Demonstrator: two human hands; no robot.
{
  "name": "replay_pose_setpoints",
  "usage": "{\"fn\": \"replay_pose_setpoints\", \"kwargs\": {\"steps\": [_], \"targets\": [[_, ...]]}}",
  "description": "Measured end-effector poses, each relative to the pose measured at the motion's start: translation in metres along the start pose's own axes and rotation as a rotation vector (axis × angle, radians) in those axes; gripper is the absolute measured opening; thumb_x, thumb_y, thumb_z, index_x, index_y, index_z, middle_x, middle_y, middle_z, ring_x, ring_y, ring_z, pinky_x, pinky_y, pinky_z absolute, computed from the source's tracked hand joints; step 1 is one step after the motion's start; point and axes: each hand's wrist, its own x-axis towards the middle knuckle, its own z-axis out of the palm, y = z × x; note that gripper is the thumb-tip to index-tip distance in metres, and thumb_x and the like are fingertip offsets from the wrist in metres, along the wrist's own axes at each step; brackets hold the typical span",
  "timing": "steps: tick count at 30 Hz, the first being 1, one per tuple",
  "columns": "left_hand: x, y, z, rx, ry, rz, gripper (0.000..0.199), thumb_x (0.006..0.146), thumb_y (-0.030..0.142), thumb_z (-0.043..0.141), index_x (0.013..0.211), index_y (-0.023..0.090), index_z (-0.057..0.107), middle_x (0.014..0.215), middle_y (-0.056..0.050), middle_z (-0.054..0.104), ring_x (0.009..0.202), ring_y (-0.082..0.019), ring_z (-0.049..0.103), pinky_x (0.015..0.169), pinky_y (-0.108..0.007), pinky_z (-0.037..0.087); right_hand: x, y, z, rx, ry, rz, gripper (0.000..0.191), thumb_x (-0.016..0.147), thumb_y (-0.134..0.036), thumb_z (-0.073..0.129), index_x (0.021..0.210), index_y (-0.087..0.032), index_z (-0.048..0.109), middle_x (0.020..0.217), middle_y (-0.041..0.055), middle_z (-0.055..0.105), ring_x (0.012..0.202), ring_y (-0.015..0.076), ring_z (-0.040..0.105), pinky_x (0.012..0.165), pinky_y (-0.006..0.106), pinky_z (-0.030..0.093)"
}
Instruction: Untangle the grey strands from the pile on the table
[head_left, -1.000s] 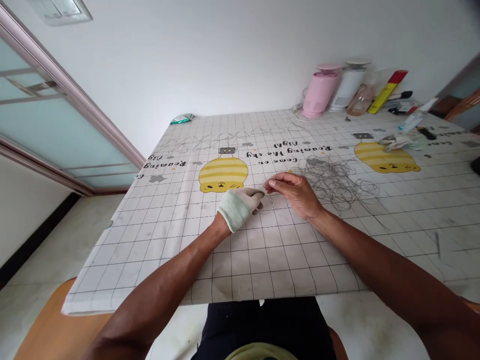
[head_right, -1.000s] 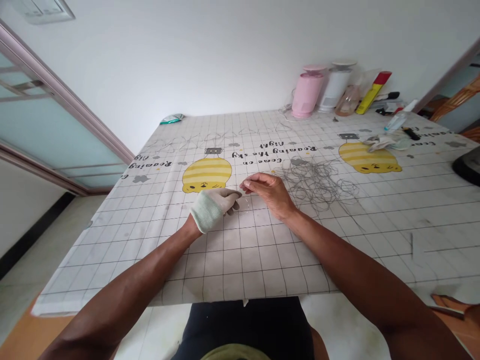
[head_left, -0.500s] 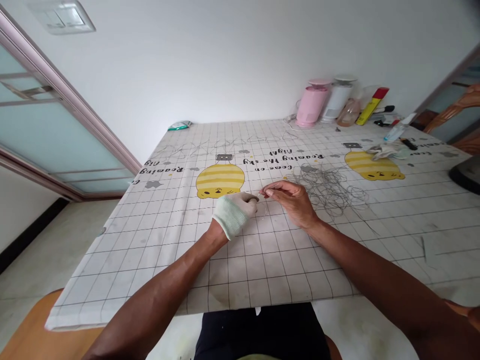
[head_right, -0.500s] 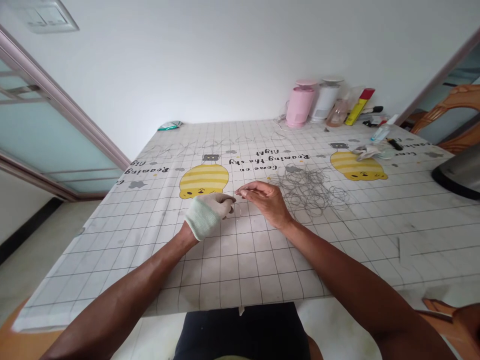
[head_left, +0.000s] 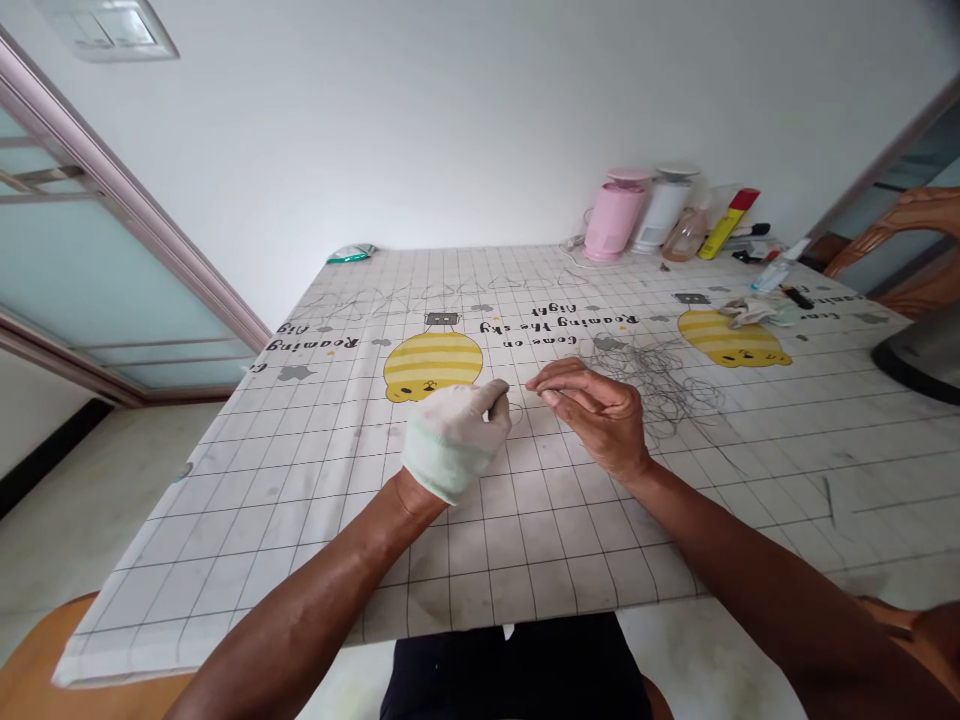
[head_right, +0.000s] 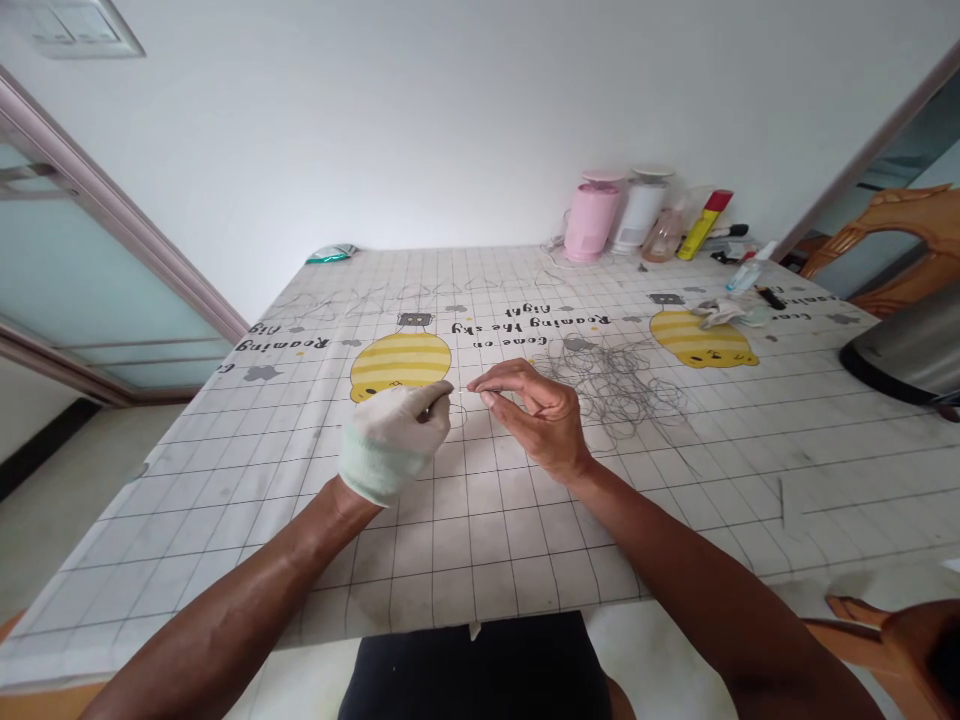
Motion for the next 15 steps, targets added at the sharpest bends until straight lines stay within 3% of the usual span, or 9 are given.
{"fn": "replay_pose_setpoints", "kwargs": {"steps": [5, 12, 15], "targets": [[0.005, -0.002, -0.013, 0.119, 0.057, 0.136, 0.031, 0.094, 0.019, 0.054, 0.081, 0.026, 0.081, 0.052, 0.000, 0.063, 0.052, -0.018, 0.056, 0.051, -0.034, 0.032, 0.000, -0.005, -0.001, -0.045, -0.009, -0.044, 0.020, 0.097, -0.019, 0.073, 0.106, -0.034, 0.083, 0.104, 0.0025, 0.081, 0.109, 0.0267, 0.071, 0.097, 0.053, 0.059], [0.002, -0.007, 0.003, -0.005, 0.119, 0.116, 0.027, 0.092, 0.020, 0.058, 0.083, 0.026, 0.083, 0.057, 0.000, 0.068, 0.055, -0.017, 0.061, 0.055, -0.031, 0.042, 0.001, -0.002, 0.000, -0.077, -0.004, -0.083, 0.019, 0.098, -0.021, 0.072, 0.104, -0.034, 0.084, 0.103, 0.0016, 0.082, 0.106, 0.0265, 0.073, 0.096, 0.053, 0.059], [0.000, -0.005, 0.010, -0.090, 0.095, 0.011, 0.027, 0.091, 0.021, 0.059, 0.087, 0.025, 0.085, 0.064, -0.001, 0.073, 0.060, -0.017, 0.066, 0.060, -0.030, 0.048, 0.001, -0.004, 0.000, -0.081, -0.023, -0.101, 0.018, 0.098, -0.022, 0.072, 0.105, -0.034, 0.084, 0.105, 0.0020, 0.082, 0.107, 0.0269, 0.074, 0.097, 0.054, 0.060]]}}
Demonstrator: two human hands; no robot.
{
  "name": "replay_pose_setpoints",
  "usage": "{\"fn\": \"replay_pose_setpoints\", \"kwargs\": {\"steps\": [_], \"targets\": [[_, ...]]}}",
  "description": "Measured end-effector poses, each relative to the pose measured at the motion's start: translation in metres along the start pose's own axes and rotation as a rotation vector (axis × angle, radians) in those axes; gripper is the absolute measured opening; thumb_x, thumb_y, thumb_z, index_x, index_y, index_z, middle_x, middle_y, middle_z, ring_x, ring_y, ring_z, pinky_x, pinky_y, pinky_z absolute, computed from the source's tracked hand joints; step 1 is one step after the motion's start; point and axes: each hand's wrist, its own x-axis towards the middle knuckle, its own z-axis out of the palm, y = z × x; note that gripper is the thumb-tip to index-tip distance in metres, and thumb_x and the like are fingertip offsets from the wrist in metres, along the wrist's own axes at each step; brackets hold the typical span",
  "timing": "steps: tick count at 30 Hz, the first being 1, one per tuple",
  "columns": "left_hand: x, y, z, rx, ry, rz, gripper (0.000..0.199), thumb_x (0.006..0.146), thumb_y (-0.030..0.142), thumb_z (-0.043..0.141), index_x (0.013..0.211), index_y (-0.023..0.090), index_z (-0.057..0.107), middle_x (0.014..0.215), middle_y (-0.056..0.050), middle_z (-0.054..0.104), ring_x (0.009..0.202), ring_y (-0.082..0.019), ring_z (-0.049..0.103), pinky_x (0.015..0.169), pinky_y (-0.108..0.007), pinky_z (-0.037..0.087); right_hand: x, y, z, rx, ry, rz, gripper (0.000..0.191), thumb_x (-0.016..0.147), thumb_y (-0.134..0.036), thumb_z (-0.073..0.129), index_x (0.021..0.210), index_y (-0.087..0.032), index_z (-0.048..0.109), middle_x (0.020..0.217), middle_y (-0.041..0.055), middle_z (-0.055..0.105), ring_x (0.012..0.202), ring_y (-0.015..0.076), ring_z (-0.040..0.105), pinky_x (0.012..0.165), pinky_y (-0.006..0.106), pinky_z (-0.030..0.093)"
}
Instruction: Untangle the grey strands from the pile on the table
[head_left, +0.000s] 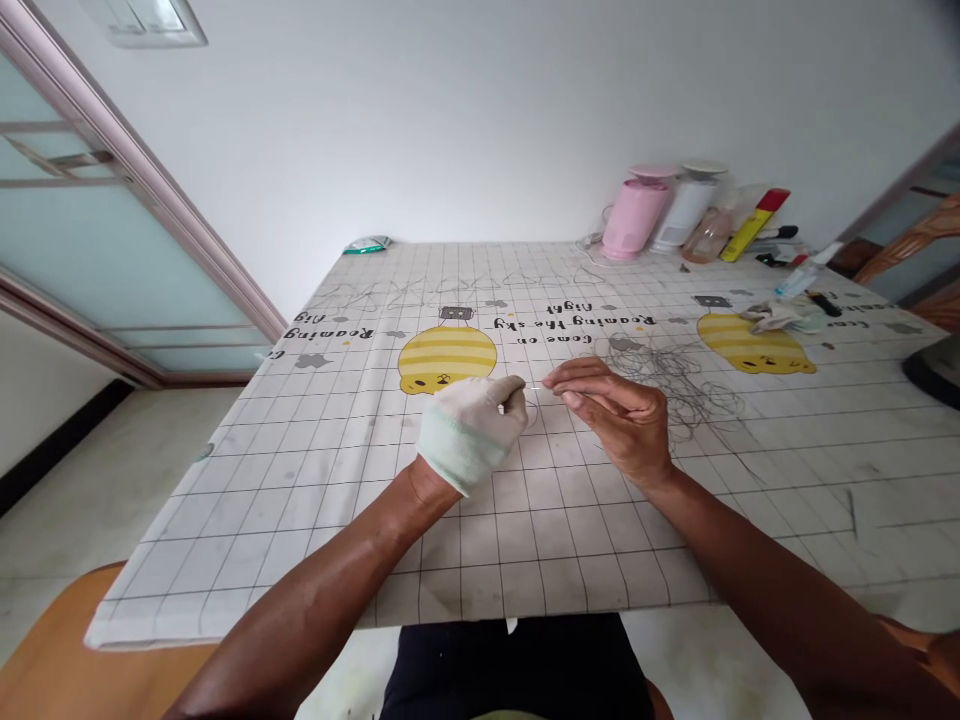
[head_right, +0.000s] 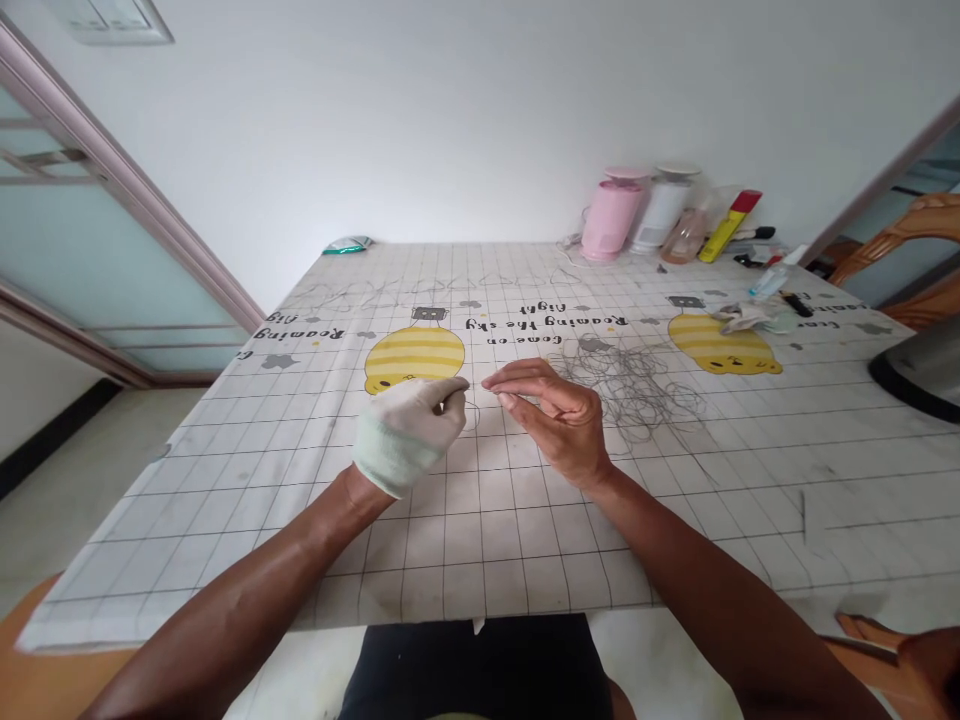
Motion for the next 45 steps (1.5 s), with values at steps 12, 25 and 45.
{"fn": "replay_pose_setpoints", "kwargs": {"steps": [12, 25, 45], "targets": [[0.010, 0.010, -0.008, -0.094, -0.363, -0.370, 0.030, 0.093, 0.025, 0.059, 0.106, 0.028, 0.086, 0.092, -0.002, 0.083, 0.088, -0.022, 0.075, 0.084, -0.032, 0.056, -0.003, -0.003, -0.002, -0.170, -0.011, 0.017, 0.022, 0.098, -0.023, 0.072, 0.107, -0.040, 0.083, 0.110, -0.0005, 0.082, 0.110, 0.0288, 0.073, 0.097, 0.056, 0.062], [0.015, 0.011, -0.011, -0.635, -0.462, -0.828, 0.029, 0.094, 0.031, 0.054, 0.091, 0.024, 0.083, 0.081, 0.001, 0.081, 0.062, -0.015, 0.071, 0.066, -0.027, 0.056, -0.006, 0.007, -0.002, -0.349, -0.210, -0.239, 0.051, 0.091, -0.010, 0.075, 0.130, -0.042, 0.076, 0.120, -0.0023, 0.081, 0.111, 0.0321, 0.074, 0.090, 0.058, 0.063], [0.019, 0.010, 0.002, -0.864, -0.395, -1.029, 0.032, 0.093, 0.031, 0.061, 0.116, 0.017, 0.077, 0.109, -0.010, 0.081, 0.074, -0.021, 0.079, 0.050, -0.026, 0.055, -0.011, 0.009, 0.008, 0.102, -0.200, 0.534, 0.025, 0.099, -0.046, 0.072, 0.100, -0.022, 0.078, 0.087, 0.0052, 0.077, 0.080, 0.0199, 0.073, 0.068, 0.033, 0.061]]}}
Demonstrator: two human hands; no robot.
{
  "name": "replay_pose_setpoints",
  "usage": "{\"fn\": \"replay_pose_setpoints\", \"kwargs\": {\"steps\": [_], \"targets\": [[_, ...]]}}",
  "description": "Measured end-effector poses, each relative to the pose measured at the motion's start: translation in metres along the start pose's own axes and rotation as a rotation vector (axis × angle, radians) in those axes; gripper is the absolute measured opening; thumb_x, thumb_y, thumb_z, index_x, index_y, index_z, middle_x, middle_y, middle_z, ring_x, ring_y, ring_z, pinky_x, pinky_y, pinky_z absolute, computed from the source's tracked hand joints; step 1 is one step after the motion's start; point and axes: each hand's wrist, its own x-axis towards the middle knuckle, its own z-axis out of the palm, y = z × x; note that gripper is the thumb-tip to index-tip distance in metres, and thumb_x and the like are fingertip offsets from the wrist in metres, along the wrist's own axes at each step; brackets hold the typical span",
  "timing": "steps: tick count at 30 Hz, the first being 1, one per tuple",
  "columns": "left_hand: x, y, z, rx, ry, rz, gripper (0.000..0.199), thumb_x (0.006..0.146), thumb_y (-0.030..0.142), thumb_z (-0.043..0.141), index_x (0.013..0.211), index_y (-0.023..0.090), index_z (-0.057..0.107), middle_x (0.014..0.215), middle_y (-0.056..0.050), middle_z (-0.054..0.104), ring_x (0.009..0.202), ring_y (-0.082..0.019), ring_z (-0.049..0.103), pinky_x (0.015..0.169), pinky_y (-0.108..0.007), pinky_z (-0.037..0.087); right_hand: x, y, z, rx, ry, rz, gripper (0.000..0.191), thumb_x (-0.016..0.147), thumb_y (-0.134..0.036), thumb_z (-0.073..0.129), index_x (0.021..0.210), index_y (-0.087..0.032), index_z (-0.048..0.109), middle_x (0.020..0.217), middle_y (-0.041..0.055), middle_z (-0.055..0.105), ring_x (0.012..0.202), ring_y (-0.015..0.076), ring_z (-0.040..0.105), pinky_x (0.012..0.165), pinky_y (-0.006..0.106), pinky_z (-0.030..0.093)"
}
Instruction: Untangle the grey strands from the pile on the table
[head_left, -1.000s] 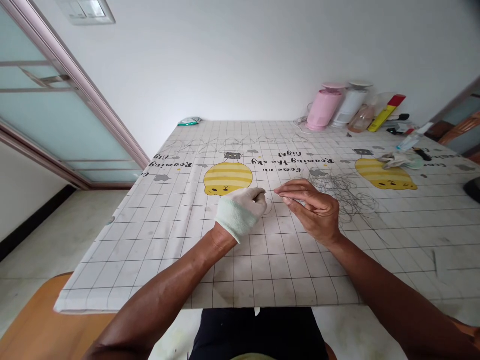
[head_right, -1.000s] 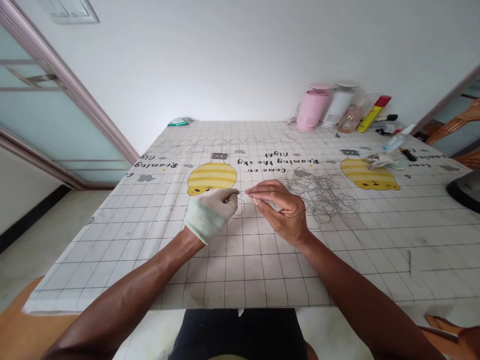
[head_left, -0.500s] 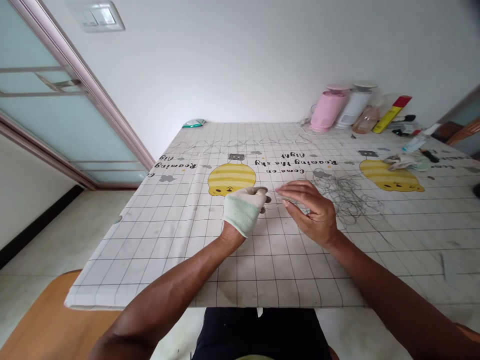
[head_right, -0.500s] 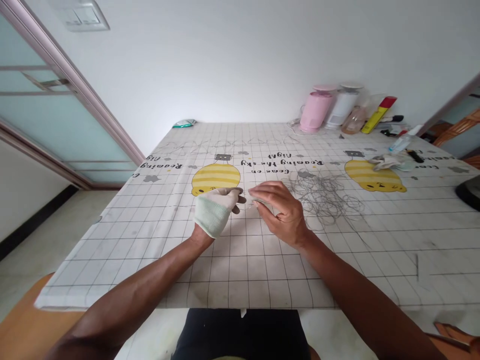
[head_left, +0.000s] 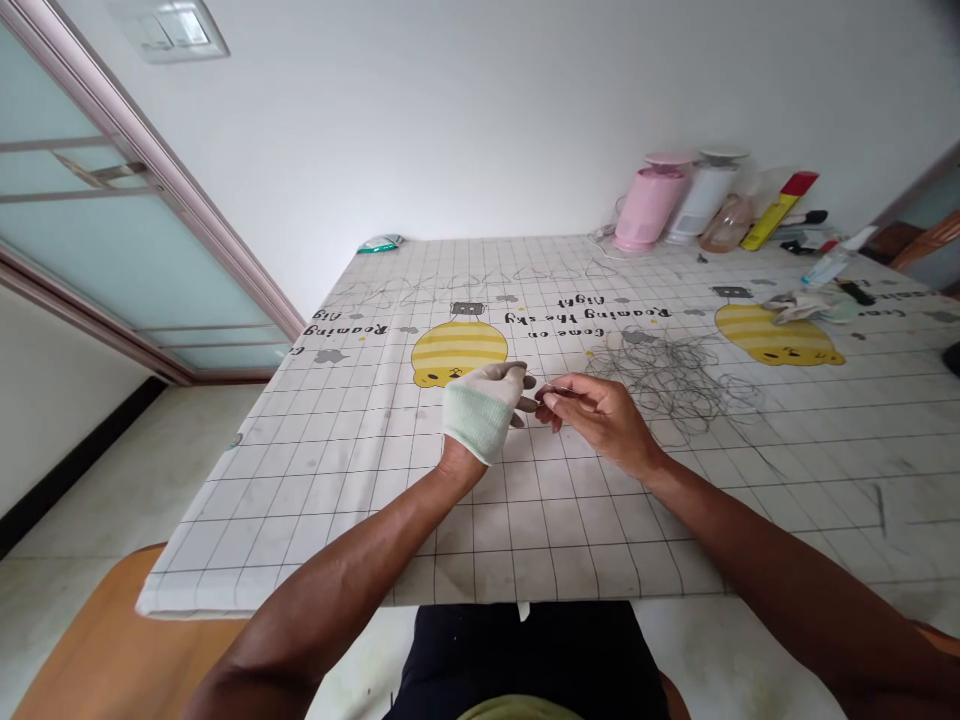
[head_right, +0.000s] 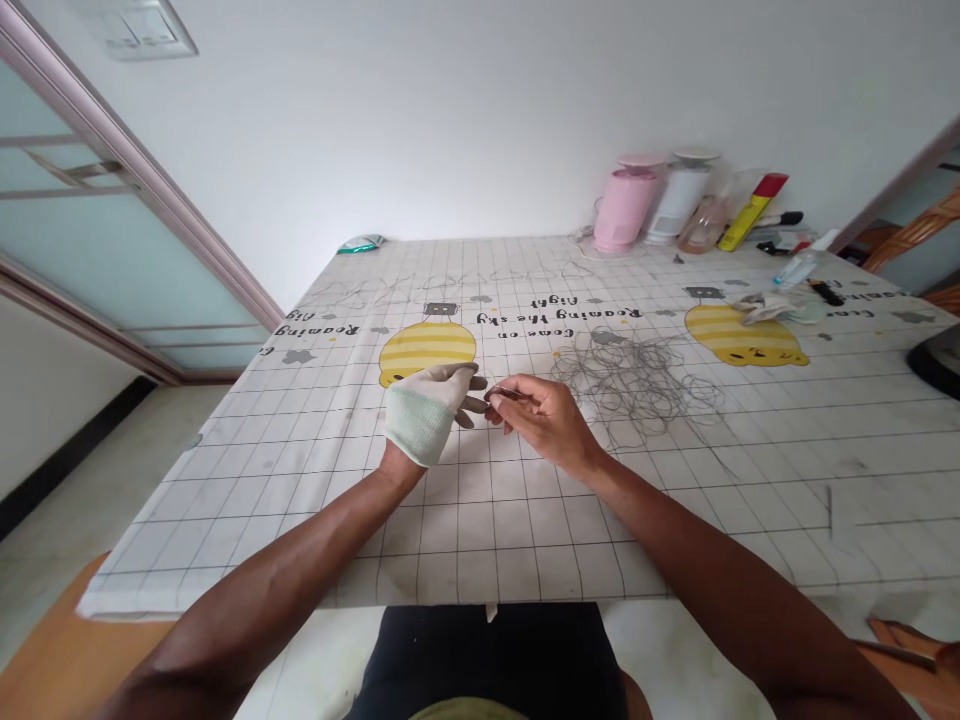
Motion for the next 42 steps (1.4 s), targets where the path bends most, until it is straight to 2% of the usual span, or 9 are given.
{"fn": "replay_pose_setpoints", "kwargs": {"steps": [8, 11, 16, 21, 25, 29, 35, 39, 42], "targets": [[0.006, -0.007, 0.000, 0.002, -0.016, 0.003, 0.030, 0.092, 0.032, 0.063, 0.116, 0.019, 0.076, 0.105, -0.009, 0.081, 0.071, -0.019, 0.076, 0.050, -0.025, 0.054, 0.005, 0.007, -0.004, 0.076, 0.019, 0.045, 0.036, 0.098, -0.056, 0.070, 0.092, -0.020, 0.075, 0.078, 0.0055, 0.077, 0.063, 0.0178, 0.071, 0.053, 0.031, 0.058], [0.007, -0.007, -0.003, -0.070, -0.026, 0.013, 0.025, 0.092, 0.030, 0.064, 0.109, 0.015, 0.074, 0.102, -0.011, 0.080, 0.071, -0.019, 0.076, 0.053, -0.027, 0.056, 0.006, 0.010, -0.004, 0.180, 0.089, 0.116, 0.037, 0.094, -0.057, 0.076, 0.094, -0.019, 0.076, 0.086, 0.0092, 0.080, 0.068, 0.0221, 0.076, 0.049, 0.030, 0.058], [0.009, -0.012, -0.004, -0.396, -0.117, -0.003, 0.012, 0.091, 0.024, 0.066, 0.095, 0.013, 0.068, 0.087, -0.009, 0.075, 0.070, -0.017, 0.073, 0.074, -0.035, 0.065, 0.006, 0.008, -0.002, 0.318, 0.185, 0.139, 0.034, 0.091, -0.054, 0.081, 0.094, -0.020, 0.075, 0.093, 0.0109, 0.082, 0.080, 0.0274, 0.081, 0.056, 0.033, 0.064], [0.008, -0.019, -0.004, -0.507, -0.162, -0.018, 0.016, 0.090, 0.025, 0.070, 0.099, 0.012, 0.069, 0.094, -0.010, 0.075, 0.079, -0.018, 0.075, 0.078, -0.033, 0.064, 0.007, 0.008, -0.009, 0.338, 0.222, 0.147, 0.034, 0.092, -0.055, 0.079, 0.094, -0.021, 0.074, 0.094, 0.0106, 0.082, 0.085, 0.0287, 0.082, 0.060, 0.035, 0.065], [0.008, -0.017, -0.005, -0.307, -0.146, -0.048, 0.022, 0.090, 0.027, 0.071, 0.106, 0.012, 0.073, 0.104, -0.013, 0.077, 0.079, -0.017, 0.074, 0.067, -0.028, 0.061, 0.010, 0.008, -0.019, 0.341, 0.238, 0.172, 0.035, 0.089, -0.054, 0.082, 0.091, -0.020, 0.074, 0.092, 0.0116, 0.082, 0.084, 0.0303, 0.082, 0.058, 0.035, 0.064], [0.009, -0.006, -0.006, -0.005, -0.073, -0.004, 0.024, 0.092, 0.026, 0.065, 0.111, 0.014, 0.075, 0.105, -0.012, 0.079, 0.078, -0.018, 0.076, 0.072, -0.031, 0.063, 0.011, 0.006, -0.023, 0.295, 0.192, 0.207, 0.035, 0.088, -0.052, 0.084, 0.088, -0.018, 0.075, 0.088, 0.0123, 0.081, 0.078, 0.0293, 0.081, 0.052, 0.032, 0.060], [-0.001, 0.008, -0.014, 0.631, 0.054, 0.457, 0.042, 0.095, 0.015, 0.056, 0.131, 0.029, 0.071, 0.126, 0.000, 0.077, 0.111, -0.019, 0.073, 0.108, -0.035, 0.054, 0.011, 0.003, -0.028, 0.159, 0.167, 0.178, 0.034, 0.089, -0.051, 0.081, 0.087, -0.017, 0.076, 0.084, 0.0120, 0.080, 0.066, 0.0249, 0.078, 0.047, 0.029, 0.055], [0.005, 0.006, -0.023, 0.938, -0.136, 0.692, 0.051, 0.093, 0.007, 0.056, 0.138, 0.028, 0.067, 0.159, -0.005, 0.055, 0.135, -0.024, 0.060, 0.111, -0.037, 0.052, 0.013, 0.005, -0.033, 0.138, 0.174, 0.164, 0.033, 0.090, -0.050, 0.080, 0.085, -0.018, 0.076, 0.082, 0.0110, 0.079, 0.064, 0.0240, 0.077, 0.047, 0.029, 0.055], [0.020, -0.003, -0.027, 1.131, -0.295, 0.656, 0.044, 0.091, 0.017, 0.066, 0.133, 0.028, 0.070, 0.161, -0.008, 0.050, 0.132, -0.029, 0.061, 0.103, -0.039, 0.055, 0.013, 0.007, -0.034, 0.150, 0.149, 0.164, 0.032, 0.091, -0.048, 0.080, 0.083, -0.018, 0.076, 0.081, 0.0106, 0.078, 0.063, 0.0229, 0.076, 0.047, 0.029, 0.055]]}}
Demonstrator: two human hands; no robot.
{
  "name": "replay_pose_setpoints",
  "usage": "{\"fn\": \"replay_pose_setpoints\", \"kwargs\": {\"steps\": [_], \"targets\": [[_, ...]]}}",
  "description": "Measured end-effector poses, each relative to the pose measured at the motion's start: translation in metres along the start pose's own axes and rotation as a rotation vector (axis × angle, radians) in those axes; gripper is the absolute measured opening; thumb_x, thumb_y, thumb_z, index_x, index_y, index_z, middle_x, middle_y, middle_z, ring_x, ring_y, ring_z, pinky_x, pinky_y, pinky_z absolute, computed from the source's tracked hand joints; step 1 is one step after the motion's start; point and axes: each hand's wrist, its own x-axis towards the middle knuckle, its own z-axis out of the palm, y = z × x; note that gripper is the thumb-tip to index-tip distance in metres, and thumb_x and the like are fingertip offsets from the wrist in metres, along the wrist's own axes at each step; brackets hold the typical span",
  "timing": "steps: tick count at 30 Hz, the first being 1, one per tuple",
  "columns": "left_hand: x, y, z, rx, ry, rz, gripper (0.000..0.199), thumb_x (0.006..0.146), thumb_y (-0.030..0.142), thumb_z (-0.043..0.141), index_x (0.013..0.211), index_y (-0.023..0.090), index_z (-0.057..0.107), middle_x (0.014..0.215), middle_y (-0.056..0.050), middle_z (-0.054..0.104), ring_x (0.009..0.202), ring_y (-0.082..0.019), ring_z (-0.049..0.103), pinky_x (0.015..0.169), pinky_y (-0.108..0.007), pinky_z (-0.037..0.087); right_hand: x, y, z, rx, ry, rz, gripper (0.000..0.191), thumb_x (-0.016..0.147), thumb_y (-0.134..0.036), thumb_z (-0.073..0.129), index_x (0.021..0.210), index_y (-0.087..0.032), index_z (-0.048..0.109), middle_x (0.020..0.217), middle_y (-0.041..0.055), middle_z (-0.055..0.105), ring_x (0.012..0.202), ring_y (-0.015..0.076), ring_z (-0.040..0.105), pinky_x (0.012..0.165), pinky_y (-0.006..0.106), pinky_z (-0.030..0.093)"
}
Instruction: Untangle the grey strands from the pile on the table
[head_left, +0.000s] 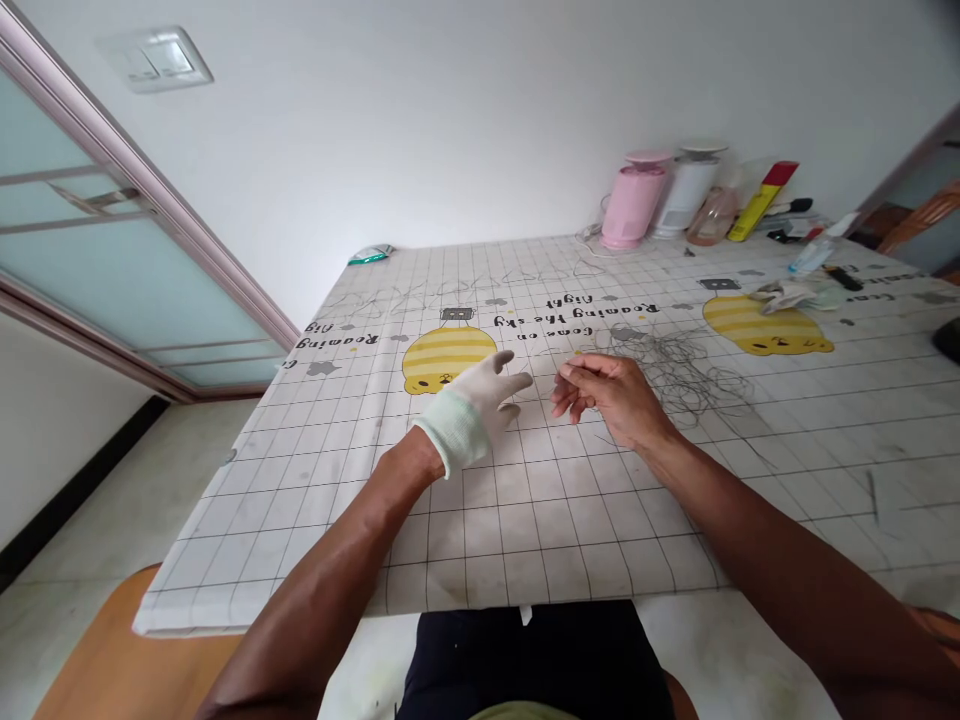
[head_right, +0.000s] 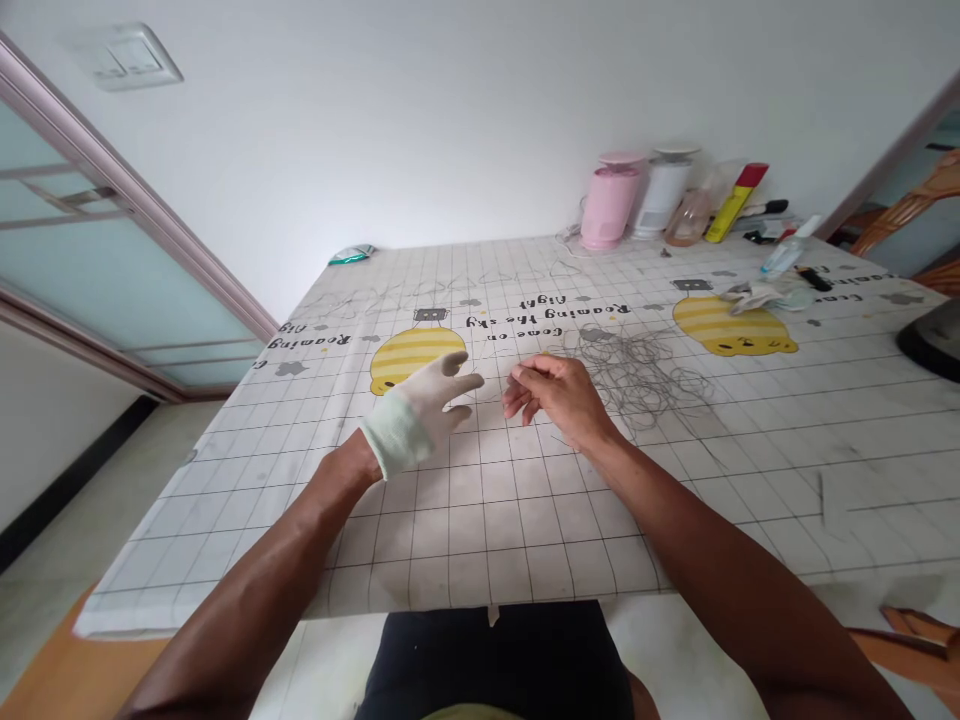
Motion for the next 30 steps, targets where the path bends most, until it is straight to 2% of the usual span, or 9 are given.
{"fn": "replay_pose_setpoints", "kwargs": {"steps": [3, 6, 9, 14, 18, 21, 25, 28, 30], "targets": [[0.004, -0.013, 0.012, 0.000, -0.060, 0.067, 0.021, 0.097, 0.026, 0.060, 0.111, 0.025, 0.077, 0.129, -0.008, 0.070, 0.112, -0.025, 0.067, 0.090, -0.035, 0.054, -0.001, 0.001, 0.002, 0.022, -0.021, 0.023, 0.032, 0.090, -0.048, 0.081, 0.084, -0.017, 0.077, 0.082, 0.0109, 0.078, 0.063, 0.0229, 0.075, 0.047, 0.029, 0.055], [0.001, -0.019, 0.021, -0.045, -0.031, 0.094, 0.026, 0.101, 0.027, 0.055, 0.088, 0.023, 0.077, 0.092, -0.006, 0.071, 0.090, -0.021, 0.066, 0.077, -0.031, 0.049, -0.003, 0.001, 0.006, 0.031, -0.035, 0.043, 0.034, 0.089, -0.050, 0.082, 0.084, -0.017, 0.076, 0.082, 0.0117, 0.078, 0.064, 0.0237, 0.076, 0.047, 0.030, 0.056], [-0.005, -0.019, 0.025, -0.055, 0.063, 0.049, 0.030, 0.101, 0.031, 0.057, 0.079, 0.022, 0.075, 0.079, -0.006, 0.066, 0.081, -0.021, 0.063, 0.069, -0.031, 0.043, -0.005, 0.002, 0.010, 0.044, -0.023, 0.042, 0.035, 0.089, -0.051, 0.082, 0.086, -0.017, 0.076, 0.082, 0.0123, 0.078, 0.066, 0.0249, 0.077, 0.048, 0.030, 0.057], [-0.007, -0.017, 0.026, -0.037, 0.169, -0.063, 0.032, 0.100, 0.034, 0.061, 0.075, 0.022, 0.075, 0.067, -0.007, 0.062, 0.078, -0.023, 0.063, 0.065, -0.031, 0.039, -0.006, 0.006, 0.012, 0.062, -0.006, 0.033, 0.035, 0.089, -0.051, 0.082, 0.088, -0.016, 0.076, 0.083, 0.0122, 0.079, 0.067, 0.0255, 0.078, 0.051, 0.032, 0.060], [-0.007, -0.018, 0.024, -0.094, 0.171, -0.082, 0.024, 0.097, 0.035, 0.065, 0.080, 0.024, 0.078, 0.070, -0.006, 0.067, 0.082, -0.023, 0.067, 0.066, -0.030, 0.044, -0.005, 0.008, 0.011, 0.069, -0.013, 0.066, 0.036, 0.089, -0.052, 0.082, 0.088, -0.016, 0.075, 0.082, 0.0121, 0.078, 0.067, 0.0254, 0.078, 0.051, 0.031, 0.059], [-0.010, -0.015, 0.019, -0.228, 0.234, -0.076, 0.016, 0.095, 0.040, 0.070, 0.097, 0.029, 0.081, 0.090, -0.003, 0.078, 0.091, -0.021, 0.072, 0.077, -0.030, 0.053, -0.004, 0.008, 0.010, 0.068, -0.011, 0.048, 0.036, 0.091, -0.052, 0.080, 0.089, -0.016, 0.075, 0.083, 0.0119, 0.078, 0.068, 0.0247, 0.077, 0.052, 0.031, 0.060], [-0.016, -0.003, 0.003, -0.369, 0.454, -0.033, 0.024, 0.092, 0.038, 0.074, 0.114, 0.032, 0.080, 0.122, -0.001, 0.079, 0.107, -0.022, 0.074, 0.099, -0.036, 0.058, -0.003, 0.006, 0.009, 0.051, -0.002, -0.019, 0.035, 0.093, -0.052, 0.078, 0.089, -0.017, 0.075, 0.080, 0.0096, 0.077, 0.064, 0.0222, 0.075, 0.050, 0.030, 0.058], [-0.021, 0.003, -0.012, -0.460, 0.680, -0.089, 0.025, 0.098, 0.037, 0.065, 0.116, 0.027, 0.079, 0.119, -0.005, 0.079, 0.110, -0.023, 0.074, 0.104, -0.039, 0.059, -0.004, 0.004, 0.010, 0.019, 0.013, -0.047, 0.033, 0.096, -0.050, 0.076, 0.088, -0.018, 0.073, 0.079, 0.0085, 0.076, 0.062, 0.0208, 0.074, 0.049, 0.030, 0.057], [-0.022, 0.003, -0.020, -0.551, 0.759, -0.192, 0.031, 0.103, 0.042, 0.057, 0.118, 0.025, 0.078, 0.117, -0.005, 0.080, 0.112, -0.022, 0.074, 0.103, -0.039, 0.059, -0.005, 0.003, 0.012, -0.005, 0.018, -0.059, 0.034, 0.096, -0.050, 0.075, 0.087, -0.018, 0.073, 0.079, 0.0086, 0.076, 0.062, 0.0206, 0.073, 0.048, 0.030, 0.057]]}}
